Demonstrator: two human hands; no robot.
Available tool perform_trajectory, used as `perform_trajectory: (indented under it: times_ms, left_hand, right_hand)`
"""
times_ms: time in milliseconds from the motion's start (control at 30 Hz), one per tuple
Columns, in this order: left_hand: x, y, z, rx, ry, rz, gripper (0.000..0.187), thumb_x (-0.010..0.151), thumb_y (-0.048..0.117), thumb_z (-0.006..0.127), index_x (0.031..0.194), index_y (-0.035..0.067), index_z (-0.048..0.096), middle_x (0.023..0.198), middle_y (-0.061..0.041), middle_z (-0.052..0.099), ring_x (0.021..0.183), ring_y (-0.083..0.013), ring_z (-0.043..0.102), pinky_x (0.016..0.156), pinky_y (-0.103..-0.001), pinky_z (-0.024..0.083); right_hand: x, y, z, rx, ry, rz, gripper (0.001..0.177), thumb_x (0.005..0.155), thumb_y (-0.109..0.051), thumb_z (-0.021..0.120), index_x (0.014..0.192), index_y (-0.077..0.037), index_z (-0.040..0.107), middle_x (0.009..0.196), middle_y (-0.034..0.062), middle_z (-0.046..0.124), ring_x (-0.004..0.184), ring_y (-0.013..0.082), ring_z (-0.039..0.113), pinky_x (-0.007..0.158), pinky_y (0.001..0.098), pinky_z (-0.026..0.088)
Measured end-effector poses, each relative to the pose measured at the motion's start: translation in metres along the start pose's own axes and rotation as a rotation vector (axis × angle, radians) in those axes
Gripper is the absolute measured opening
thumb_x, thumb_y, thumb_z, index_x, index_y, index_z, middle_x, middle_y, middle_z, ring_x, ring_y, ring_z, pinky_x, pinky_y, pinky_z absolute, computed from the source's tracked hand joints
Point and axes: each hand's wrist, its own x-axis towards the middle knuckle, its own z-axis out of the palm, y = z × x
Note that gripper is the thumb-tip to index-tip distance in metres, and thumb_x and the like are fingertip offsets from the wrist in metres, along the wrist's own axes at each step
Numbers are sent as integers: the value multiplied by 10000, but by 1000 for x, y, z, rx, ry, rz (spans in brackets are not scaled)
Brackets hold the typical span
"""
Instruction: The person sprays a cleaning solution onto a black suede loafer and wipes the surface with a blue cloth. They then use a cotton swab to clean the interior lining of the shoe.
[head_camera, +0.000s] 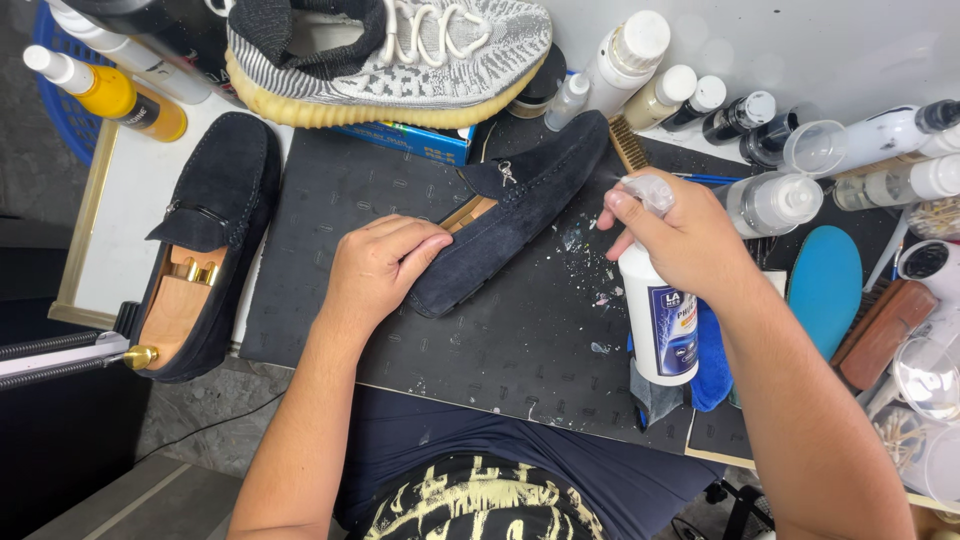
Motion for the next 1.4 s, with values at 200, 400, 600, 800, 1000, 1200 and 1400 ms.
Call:
perform_trajectory:
  times_ms: [200,400,600,800,1000,1200,1400]
  left_hand:
    - [1,3,0,-2,9,7,106,929,196,756,936,95,789,915,-36,780,825,-179,743,705,-301,576]
    - [-6,-6,6,-236,57,-25,133,965,127,701,915,12,745,882,-91,758,800,-206,716,732,-311,548]
    - [-17,-31,28,-564,134,-280,450,1094,268,485,759,9,637,829,-94,765,770,-129,711,711,-273,542]
    - [-23,-45,37,-623,188,-289,576,1134,401,327,707,58,505,846,-111,769,749,-118,637,711,-265,499]
    - [-28,-43,41,-682,224,-158,573,1136,413,321,723,56,495,858,-164,751,761,-155,643,729,-285,496]
    - [-31,-27,50,-799,362,-172,560,1147,379,300,733,45,477,817,-158,697,799,-196,675,794,-313,515]
    - [-37,-8,52,-612,390,-48,554,1139,340,342,717,18,498,799,-143,704,735,-180,580,716,-312,459]
  right_hand:
    - [9,7,-7,149,38,-41,247,1014,-278,582,1062,-40,627,957,43,727,692,142,717,605,291,536]
    - [-21,-17,15,-33,-42,-107,234,1006,-260,594,973,-44,678,882,56,717,714,138,736,621,305,539]
    - [-57,-52,57,-478,-22,-400,188,952,-264,643,1012,-89,678,770,90,697,732,283,705,645,404,519]
    - [-60,-58,76,-425,-83,-258,204,938,-295,610,964,-104,674,725,52,710,661,222,742,626,383,552]
    - [-57,-53,79,-410,-35,-180,197,962,-286,605,966,-103,679,682,74,713,633,211,742,624,380,550]
    - [-58,-48,68,-313,-169,-95,427,796,-277,714,1191,-131,644,829,98,760,761,244,768,703,367,569]
    - [-66,-31,76,-362,-141,-152,336,897,-203,631,1221,-118,617,1037,43,757,932,254,754,811,359,557]
